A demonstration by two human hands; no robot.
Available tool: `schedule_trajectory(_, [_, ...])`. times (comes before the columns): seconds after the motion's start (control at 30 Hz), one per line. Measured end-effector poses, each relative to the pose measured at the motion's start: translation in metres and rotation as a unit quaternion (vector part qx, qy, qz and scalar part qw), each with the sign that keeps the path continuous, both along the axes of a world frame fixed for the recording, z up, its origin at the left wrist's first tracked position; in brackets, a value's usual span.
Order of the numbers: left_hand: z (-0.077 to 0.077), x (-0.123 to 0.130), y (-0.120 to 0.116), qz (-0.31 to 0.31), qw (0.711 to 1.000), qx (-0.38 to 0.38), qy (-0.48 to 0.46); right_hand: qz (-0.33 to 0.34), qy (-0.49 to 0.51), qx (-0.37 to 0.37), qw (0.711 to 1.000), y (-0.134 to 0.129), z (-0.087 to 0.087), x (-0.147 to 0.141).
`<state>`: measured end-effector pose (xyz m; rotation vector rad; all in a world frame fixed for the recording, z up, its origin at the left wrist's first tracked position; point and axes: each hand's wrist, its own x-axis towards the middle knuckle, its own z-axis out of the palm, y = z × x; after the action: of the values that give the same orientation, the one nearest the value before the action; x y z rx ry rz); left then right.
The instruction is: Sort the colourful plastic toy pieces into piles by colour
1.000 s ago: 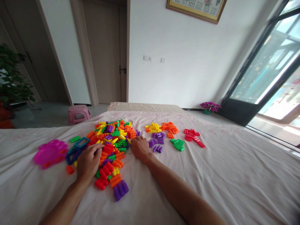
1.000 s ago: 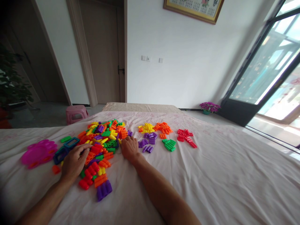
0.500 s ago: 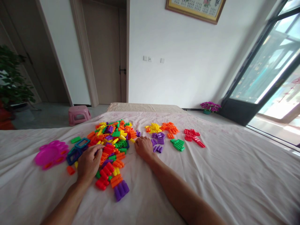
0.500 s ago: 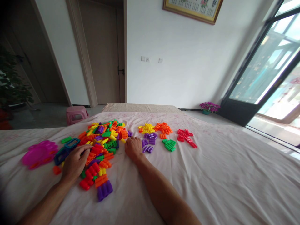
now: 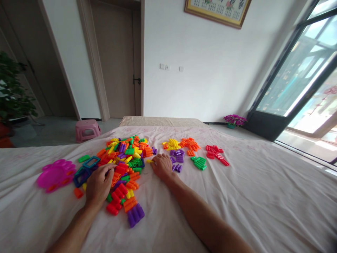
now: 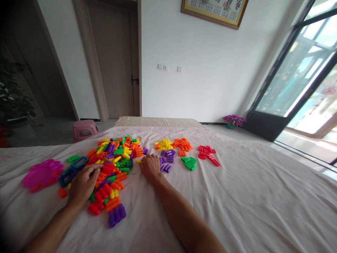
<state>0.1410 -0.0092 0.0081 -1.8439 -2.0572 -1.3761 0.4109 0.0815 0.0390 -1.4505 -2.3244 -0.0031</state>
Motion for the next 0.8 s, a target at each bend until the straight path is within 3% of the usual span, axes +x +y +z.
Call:
schedule_trajectory(0.17, [-0.001,0.0,0.0,0.0,1.0,0.003,0.0,-0.081,0.125,-0.036,0.988,0.018,0.005,0.016])
schedule_trajectory(0.27, [-0.001,0.0,0.0,0.001,1.0,0.001,0.001,-0.148,0.281,-0.058,0.947,0.039,0.004,0.031])
schedule_trajectory(0.37, [-0.001,0.0,0.0,0.001,1.0,0.0,0.001,-0.147,0.392,-0.042,0.907,0.055,-0.004,0.042])
schedule_trajectory(0.5, [-0.002,-0.001,0.0,0.0,1.0,0.002,0.001,-0.086,0.422,-0.029,0.902,0.052,-0.015,0.038])
schedule_trajectory(0.67, [-0.002,-0.001,0.0,-0.002,1.0,0.0,0.008,0.06,0.285,0.018,0.956,0.021,-0.011,0.017])
schedule_trajectory(0.8, [-0.002,-0.002,0.0,-0.001,1.0,0.001,0.011,0.202,0.185,0.005,0.962,-0.003,-0.004,0.003])
